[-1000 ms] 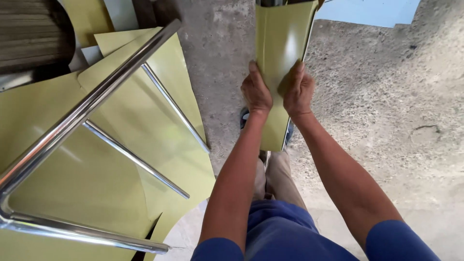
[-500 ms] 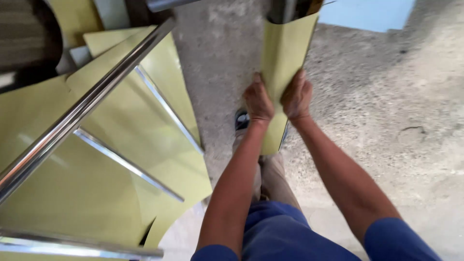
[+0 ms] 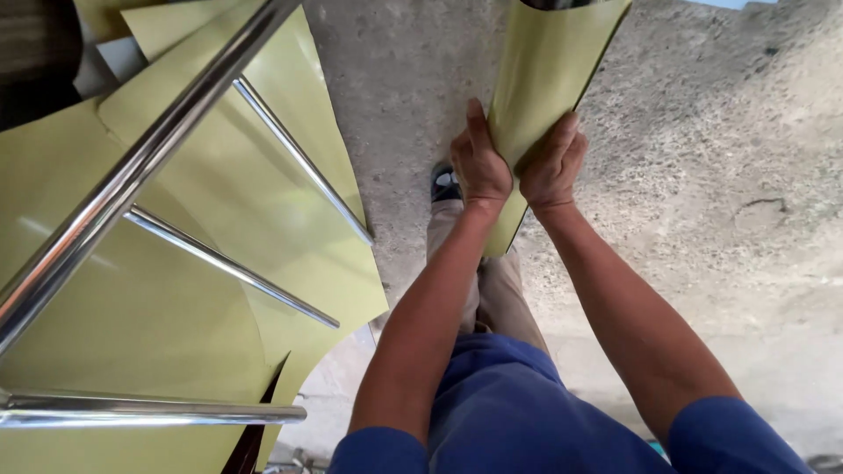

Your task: Manually bending a metal sheet around a cylindrical pipe to form a curved shape.

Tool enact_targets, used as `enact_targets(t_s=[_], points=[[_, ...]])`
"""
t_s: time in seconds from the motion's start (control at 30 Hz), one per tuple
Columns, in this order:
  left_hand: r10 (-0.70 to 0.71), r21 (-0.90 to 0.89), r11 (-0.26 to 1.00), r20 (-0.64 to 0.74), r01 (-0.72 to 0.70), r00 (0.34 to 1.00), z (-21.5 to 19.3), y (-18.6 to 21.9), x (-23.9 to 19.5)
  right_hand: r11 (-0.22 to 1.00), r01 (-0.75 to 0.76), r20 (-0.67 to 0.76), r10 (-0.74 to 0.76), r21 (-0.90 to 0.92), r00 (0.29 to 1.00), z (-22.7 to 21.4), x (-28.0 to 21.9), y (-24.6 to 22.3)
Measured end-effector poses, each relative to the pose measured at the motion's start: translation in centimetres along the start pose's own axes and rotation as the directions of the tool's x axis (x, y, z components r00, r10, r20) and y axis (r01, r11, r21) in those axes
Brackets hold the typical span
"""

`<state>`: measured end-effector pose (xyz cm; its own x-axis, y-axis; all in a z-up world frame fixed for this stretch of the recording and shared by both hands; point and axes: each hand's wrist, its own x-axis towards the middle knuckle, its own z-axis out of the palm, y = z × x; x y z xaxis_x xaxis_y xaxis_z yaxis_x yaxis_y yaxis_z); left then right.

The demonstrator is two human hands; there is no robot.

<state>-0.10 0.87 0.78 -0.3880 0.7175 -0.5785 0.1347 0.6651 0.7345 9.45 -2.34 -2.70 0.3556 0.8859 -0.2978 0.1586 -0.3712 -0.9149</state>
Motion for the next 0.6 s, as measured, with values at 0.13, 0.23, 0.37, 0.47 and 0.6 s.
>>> enact_targets(t_s=[0.13,0.23,0.37,0.47,0.6], points=[[0.055,-0.13,0.99,0.058,-0.047,0.997,0.1,0.3,0.2,0.97,0.206,0.009,-0.209,0.131,0.978,1.1,1.8,-3.4],[-0.048,0.081,0.996,0.035,0.045,0.998,1.1,-2.8,0.1,0.947,0.28,0.055,-0.292,0.156,0.955,0.2,0.5,-2.7],[-0.031,-0.064,0.997,0.055,0.034,0.998,-1.0,-3.4,-1.5,0.904,0.335,-0.097,-0.371,-0.264,0.924,-1.8,2.3,4.0],[0.697,0.048,0.713,0.047,-0.699,0.715,0.3,-10.8,0.8,0.995,0.097,-0.129,-0.093,0.025,0.987,-2.6,4.3,3.1],[0.337,0.217,0.897,0.225,-0.384,0.914,0.4,-16.1,-1.4,0.945,0.187,0.047,-0.181,-0.268,0.982,-4.0,-2.0,6.9]])
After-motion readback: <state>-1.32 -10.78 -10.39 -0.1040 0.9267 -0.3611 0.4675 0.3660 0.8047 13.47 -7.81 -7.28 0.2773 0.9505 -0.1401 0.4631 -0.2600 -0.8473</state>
